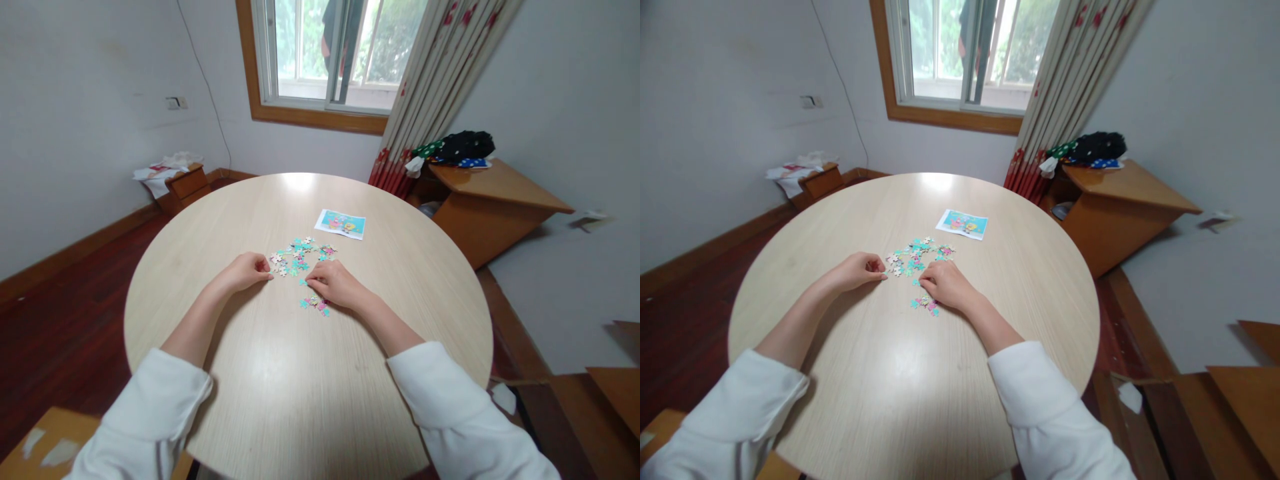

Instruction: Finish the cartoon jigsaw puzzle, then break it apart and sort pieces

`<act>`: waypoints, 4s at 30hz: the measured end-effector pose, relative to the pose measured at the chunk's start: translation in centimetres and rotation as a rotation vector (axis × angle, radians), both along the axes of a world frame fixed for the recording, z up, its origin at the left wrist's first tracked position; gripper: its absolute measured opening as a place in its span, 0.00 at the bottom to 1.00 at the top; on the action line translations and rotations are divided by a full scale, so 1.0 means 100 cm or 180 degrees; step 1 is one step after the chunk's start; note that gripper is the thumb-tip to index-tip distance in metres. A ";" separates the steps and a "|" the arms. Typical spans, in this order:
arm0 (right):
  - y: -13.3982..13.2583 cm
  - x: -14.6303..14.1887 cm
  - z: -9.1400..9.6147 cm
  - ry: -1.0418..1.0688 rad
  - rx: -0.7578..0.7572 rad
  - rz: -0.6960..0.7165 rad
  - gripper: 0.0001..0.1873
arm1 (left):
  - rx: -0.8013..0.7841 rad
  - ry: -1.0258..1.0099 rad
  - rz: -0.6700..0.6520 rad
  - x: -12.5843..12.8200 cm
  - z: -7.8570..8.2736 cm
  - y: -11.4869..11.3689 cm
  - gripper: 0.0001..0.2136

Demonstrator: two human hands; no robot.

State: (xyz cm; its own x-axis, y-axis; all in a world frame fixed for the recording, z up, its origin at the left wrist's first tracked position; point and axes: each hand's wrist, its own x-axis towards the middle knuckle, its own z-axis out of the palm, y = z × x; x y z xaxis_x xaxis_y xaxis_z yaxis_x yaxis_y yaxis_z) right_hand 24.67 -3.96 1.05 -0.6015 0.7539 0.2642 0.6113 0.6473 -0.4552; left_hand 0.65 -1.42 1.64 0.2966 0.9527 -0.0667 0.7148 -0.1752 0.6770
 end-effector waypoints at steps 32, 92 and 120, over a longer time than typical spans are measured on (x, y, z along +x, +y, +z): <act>-0.007 -0.002 0.000 0.0022 0.0205 0.0120 0.10 | -0.0766 0.0386 -0.1243 0.013 0.023 -0.022 0.05; 0.007 -0.007 -0.014 0.0315 -0.0083 -0.0875 0.10 | 0.0362 0.0699 0.0553 0.001 0.003 -0.001 0.10; -0.015 -0.009 0.007 -0.0255 0.0081 0.0298 0.08 | 0.0546 0.0491 0.0620 0.003 0.002 0.000 0.12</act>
